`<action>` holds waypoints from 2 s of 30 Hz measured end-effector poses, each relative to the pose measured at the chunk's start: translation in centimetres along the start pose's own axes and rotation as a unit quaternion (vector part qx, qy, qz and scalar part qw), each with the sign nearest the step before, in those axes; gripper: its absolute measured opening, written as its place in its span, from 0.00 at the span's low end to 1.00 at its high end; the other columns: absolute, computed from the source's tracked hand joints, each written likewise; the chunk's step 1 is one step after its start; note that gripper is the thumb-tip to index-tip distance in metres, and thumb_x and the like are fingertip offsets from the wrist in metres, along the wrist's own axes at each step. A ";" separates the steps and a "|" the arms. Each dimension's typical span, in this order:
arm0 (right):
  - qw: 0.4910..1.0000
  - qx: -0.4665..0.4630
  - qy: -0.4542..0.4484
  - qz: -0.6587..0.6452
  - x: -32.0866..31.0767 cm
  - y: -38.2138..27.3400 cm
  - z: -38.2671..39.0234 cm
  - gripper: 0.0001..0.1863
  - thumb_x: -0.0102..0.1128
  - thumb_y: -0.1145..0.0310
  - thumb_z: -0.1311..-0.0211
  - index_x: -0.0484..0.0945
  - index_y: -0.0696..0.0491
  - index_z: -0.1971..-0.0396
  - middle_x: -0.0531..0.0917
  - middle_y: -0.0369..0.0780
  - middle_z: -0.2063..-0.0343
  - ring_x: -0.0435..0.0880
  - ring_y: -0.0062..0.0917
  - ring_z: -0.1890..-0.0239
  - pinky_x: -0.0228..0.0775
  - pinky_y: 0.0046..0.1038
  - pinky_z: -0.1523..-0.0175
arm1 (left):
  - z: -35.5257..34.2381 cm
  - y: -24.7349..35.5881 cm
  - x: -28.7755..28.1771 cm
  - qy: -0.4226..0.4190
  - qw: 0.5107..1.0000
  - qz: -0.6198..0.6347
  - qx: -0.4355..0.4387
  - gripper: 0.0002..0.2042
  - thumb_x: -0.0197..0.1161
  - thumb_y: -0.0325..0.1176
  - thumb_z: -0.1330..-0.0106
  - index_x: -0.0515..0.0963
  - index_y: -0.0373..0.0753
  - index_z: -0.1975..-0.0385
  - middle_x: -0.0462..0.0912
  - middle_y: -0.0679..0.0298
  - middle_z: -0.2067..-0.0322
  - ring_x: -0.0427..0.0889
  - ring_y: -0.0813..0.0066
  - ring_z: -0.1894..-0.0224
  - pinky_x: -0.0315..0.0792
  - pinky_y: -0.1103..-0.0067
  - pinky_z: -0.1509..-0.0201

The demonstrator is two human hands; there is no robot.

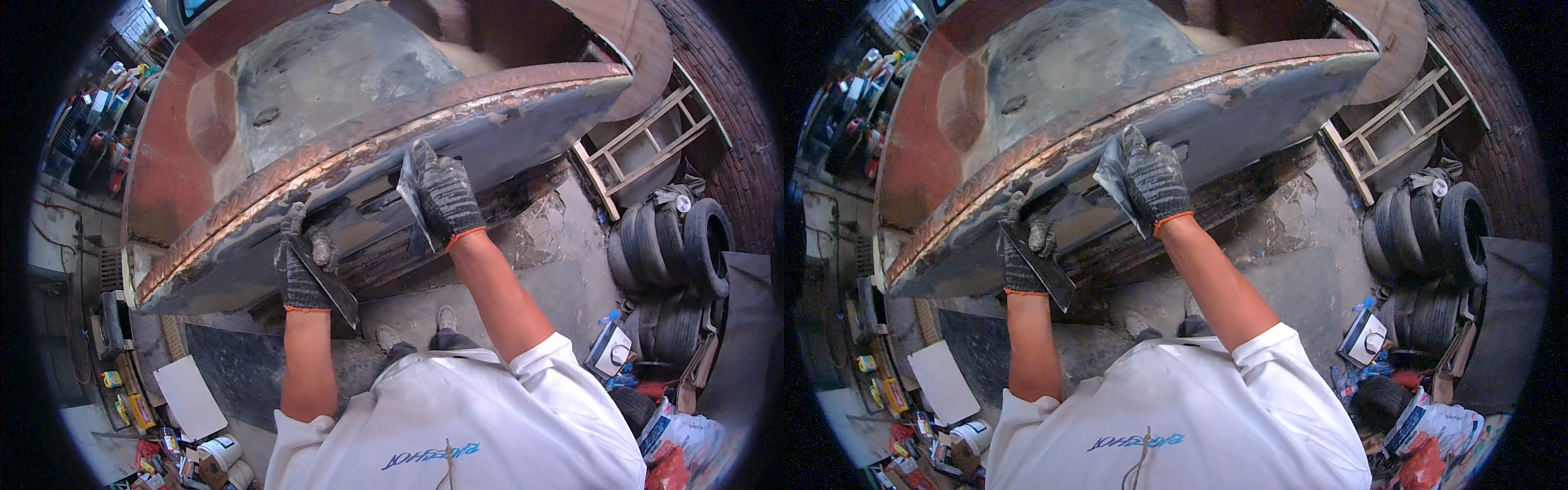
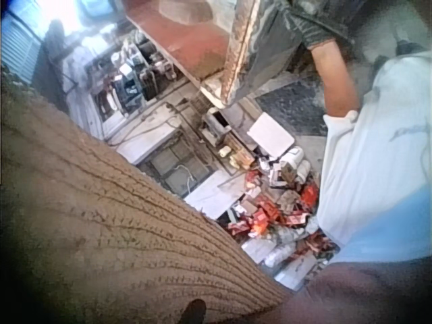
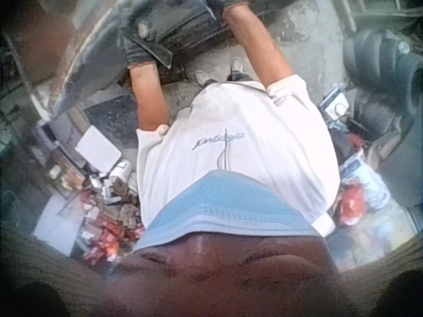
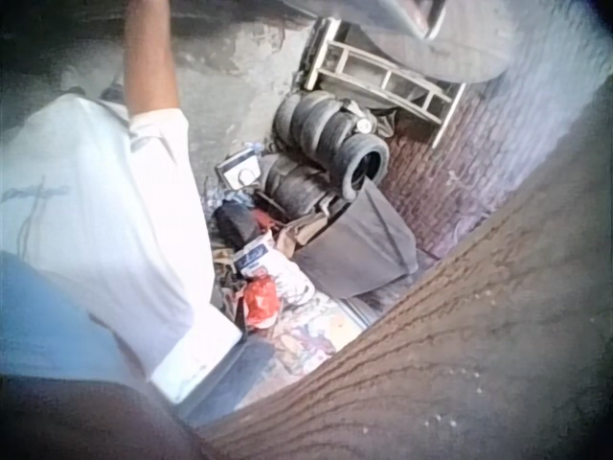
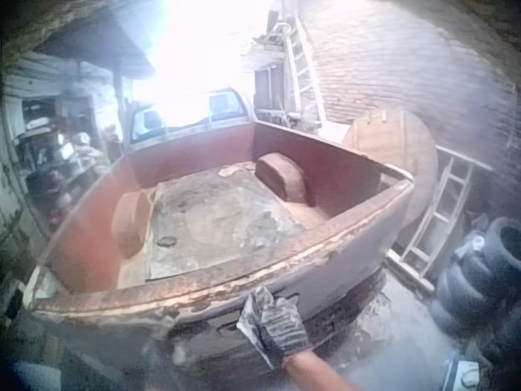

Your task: The person applies a white body filler to a car door using a metal spreader. The person scoops filler from a plastic bag onto the spreader and smooths it over the door surface in multiple passes.

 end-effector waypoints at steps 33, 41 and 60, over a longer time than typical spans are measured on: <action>0.997 0.048 0.010 -0.067 1.9 5.1 5.8 0.13 0.52 0.68 0.40 0.75 0.55 0.56 0.81 0.50 0.67 0.79 0.47 0.63 0.68 0.43 0.54 | 2.9 -8.1 -3.6 -0.105 0.990 0.002 -0.099 0.13 0.47 0.41 0.28 0.78 0.47 0.69 0.69 0.59 0.93 0.61 0.68 0.96 0.58 0.74 0.92; 0.998 -0.001 0.059 0.002 3.3 4.2 4.3 0.15 0.48 0.72 0.38 0.75 0.57 0.52 0.81 0.51 0.62 0.79 0.46 0.59 0.68 0.45 0.51 | 2.0 -7.1 -2.9 -0.088 0.987 0.039 -0.126 0.15 0.44 0.40 0.27 0.75 0.44 0.74 0.68 0.57 0.94 0.63 0.65 0.95 0.61 0.75 0.91; 0.997 0.028 0.059 -0.048 1.6 3.2 1.2 0.17 0.57 0.66 0.42 0.72 0.58 0.56 0.79 0.53 0.67 0.79 0.47 0.63 0.69 0.45 0.58 | 0.6 -3.0 0.2 -0.106 0.994 0.018 -0.036 0.11 0.48 0.38 0.28 0.77 0.45 0.66 0.69 0.58 0.93 0.62 0.68 0.96 0.60 0.76 0.93</action>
Point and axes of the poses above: each hand's wrist, its own z-axis away from the middle knuckle, its own x-axis out of the palm, y = z × x, the point moved 6 cm from there along -z, towards the middle knuckle
